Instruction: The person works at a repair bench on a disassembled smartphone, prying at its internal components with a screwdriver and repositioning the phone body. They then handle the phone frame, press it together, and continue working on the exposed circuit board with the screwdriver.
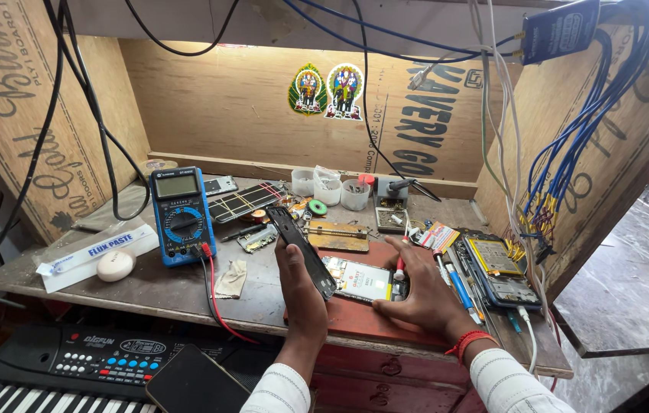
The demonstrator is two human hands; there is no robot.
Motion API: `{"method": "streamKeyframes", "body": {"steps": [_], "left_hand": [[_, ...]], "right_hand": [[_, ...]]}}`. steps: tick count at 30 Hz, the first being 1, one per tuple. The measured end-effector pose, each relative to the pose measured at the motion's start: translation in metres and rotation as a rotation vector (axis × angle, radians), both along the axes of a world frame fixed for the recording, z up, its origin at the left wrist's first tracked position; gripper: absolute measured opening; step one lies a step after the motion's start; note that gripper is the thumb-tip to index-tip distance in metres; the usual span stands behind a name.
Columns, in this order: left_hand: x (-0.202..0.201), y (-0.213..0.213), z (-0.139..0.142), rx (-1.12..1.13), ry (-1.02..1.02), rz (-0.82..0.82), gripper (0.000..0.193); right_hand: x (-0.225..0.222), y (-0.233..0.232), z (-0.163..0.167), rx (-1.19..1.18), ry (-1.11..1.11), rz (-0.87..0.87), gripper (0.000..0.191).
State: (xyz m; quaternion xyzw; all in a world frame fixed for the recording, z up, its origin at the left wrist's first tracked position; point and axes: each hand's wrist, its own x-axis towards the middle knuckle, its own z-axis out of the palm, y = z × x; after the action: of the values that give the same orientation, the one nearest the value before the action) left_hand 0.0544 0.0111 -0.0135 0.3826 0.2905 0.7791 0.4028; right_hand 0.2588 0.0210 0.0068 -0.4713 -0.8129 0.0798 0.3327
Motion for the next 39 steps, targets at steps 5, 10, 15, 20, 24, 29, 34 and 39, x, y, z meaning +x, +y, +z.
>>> {"method": "streamKeyframes", "body": {"steps": [5, 10, 15, 20, 24, 29, 34, 39], "left_hand": [[-0.001, 0.001, -0.005, 0.030, -0.008, 0.009, 0.054], [-0.002, 0.009, -0.009, -0.047, -0.013, 0.009, 0.051], [-0.017, 0.021, -0.005, -0.010, 0.021, -0.044, 0.047], [-0.045, 0.012, -0.008, -0.134, -0.079, -0.169, 0.058], [-0.050, 0.013, -0.009, -0.032, -0.366, -0.218, 0.063], [-0.051, 0.016, -0.013, -0.063, -0.391, -0.248, 0.065], [-0.048, 0.015, -0.015, -0.003, -0.248, -0.280, 0.067], [-0.046, 0.013, -0.013, -0.051, -0.165, -0.234, 0.066]], "right_hand": [[-0.003, -0.003, 0.002, 0.082, -0.049, 0.050, 0.108], [-0.004, -0.009, 0.005, 0.010, -0.047, 0.058, 0.105], [-0.005, -0.018, 0.010, -0.004, -0.061, 0.141, 0.105], [-0.008, -0.030, 0.019, 0.002, -0.083, 0.242, 0.101], [-0.008, -0.036, 0.026, -0.032, -0.101, 0.321, 0.103], [-0.009, -0.036, 0.027, -0.034, -0.109, 0.366, 0.105], [-0.009, -0.038, 0.022, 0.003, -0.150, 0.362, 0.099], [-0.007, -0.050, 0.020, -0.037, -0.146, 0.296, 0.105]]}}
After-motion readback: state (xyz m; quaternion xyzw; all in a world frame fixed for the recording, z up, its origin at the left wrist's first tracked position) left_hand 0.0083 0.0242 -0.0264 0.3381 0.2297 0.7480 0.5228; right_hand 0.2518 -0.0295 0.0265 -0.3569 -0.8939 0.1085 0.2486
